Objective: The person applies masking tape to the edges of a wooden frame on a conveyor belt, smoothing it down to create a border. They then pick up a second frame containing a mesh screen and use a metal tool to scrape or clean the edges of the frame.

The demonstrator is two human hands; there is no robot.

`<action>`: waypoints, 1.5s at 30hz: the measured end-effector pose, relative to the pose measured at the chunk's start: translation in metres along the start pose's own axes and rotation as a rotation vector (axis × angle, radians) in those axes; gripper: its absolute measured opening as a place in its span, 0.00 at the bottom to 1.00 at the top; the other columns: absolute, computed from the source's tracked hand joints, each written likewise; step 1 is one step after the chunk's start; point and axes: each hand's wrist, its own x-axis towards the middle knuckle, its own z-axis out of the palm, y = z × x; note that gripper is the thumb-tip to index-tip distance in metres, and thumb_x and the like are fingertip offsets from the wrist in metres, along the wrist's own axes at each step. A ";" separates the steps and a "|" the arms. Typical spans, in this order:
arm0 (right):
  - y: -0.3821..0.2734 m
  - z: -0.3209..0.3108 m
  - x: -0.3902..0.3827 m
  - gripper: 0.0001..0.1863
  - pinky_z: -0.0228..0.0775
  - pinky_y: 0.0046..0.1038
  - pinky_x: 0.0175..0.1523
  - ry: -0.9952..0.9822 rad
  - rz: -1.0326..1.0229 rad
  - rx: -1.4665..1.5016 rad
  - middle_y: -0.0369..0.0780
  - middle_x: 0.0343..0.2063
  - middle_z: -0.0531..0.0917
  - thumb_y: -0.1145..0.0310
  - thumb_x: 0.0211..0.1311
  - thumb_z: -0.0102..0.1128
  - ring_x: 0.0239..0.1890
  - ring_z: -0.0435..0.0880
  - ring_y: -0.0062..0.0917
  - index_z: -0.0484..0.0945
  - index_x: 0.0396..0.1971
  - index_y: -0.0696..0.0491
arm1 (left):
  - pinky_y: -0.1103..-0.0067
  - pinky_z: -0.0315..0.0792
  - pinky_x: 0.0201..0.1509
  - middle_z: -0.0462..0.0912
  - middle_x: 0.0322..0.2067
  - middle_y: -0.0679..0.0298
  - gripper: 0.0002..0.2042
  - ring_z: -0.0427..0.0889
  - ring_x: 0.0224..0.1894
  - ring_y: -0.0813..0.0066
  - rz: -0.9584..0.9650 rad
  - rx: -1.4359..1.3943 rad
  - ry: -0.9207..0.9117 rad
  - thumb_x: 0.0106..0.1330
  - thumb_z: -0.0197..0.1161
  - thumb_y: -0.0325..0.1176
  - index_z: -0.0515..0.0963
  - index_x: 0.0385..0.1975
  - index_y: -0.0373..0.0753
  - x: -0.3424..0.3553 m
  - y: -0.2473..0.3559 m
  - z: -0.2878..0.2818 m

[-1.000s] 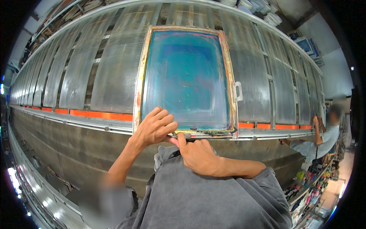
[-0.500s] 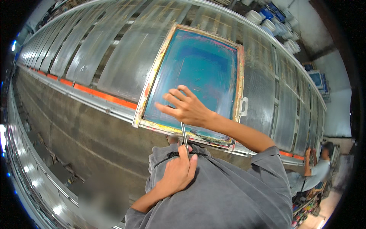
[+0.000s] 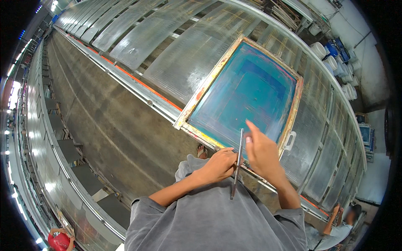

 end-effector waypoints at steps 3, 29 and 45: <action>-0.017 -0.015 -0.025 0.31 0.76 0.43 0.43 -0.106 0.109 0.045 0.51 0.36 0.85 0.50 0.71 0.59 0.37 0.86 0.49 0.70 0.60 0.61 | 0.59 0.69 0.64 0.83 0.32 0.59 0.05 0.83 0.43 0.56 -0.016 -0.022 0.037 0.63 0.62 0.31 0.79 0.34 0.38 -0.005 -0.004 0.005; -0.042 0.001 -0.040 0.21 0.67 0.32 0.45 -0.192 -0.147 -0.317 0.38 0.36 0.81 0.73 0.57 0.64 0.40 0.79 0.30 0.78 0.53 0.55 | 0.59 0.71 0.56 0.83 0.38 0.51 0.03 0.80 0.45 0.47 -0.022 -0.080 0.278 0.59 0.58 0.21 0.75 0.31 0.32 -0.004 -0.015 0.019; -0.038 0.002 -0.039 0.24 0.69 0.42 0.66 0.039 -0.165 0.014 0.46 0.58 0.81 0.60 0.62 0.70 0.65 0.75 0.43 0.79 0.54 0.57 | 0.61 0.70 0.51 0.81 0.37 0.51 0.07 0.79 0.44 0.48 -0.124 -0.157 0.310 0.63 0.58 0.23 0.77 0.40 0.32 -0.008 -0.015 0.021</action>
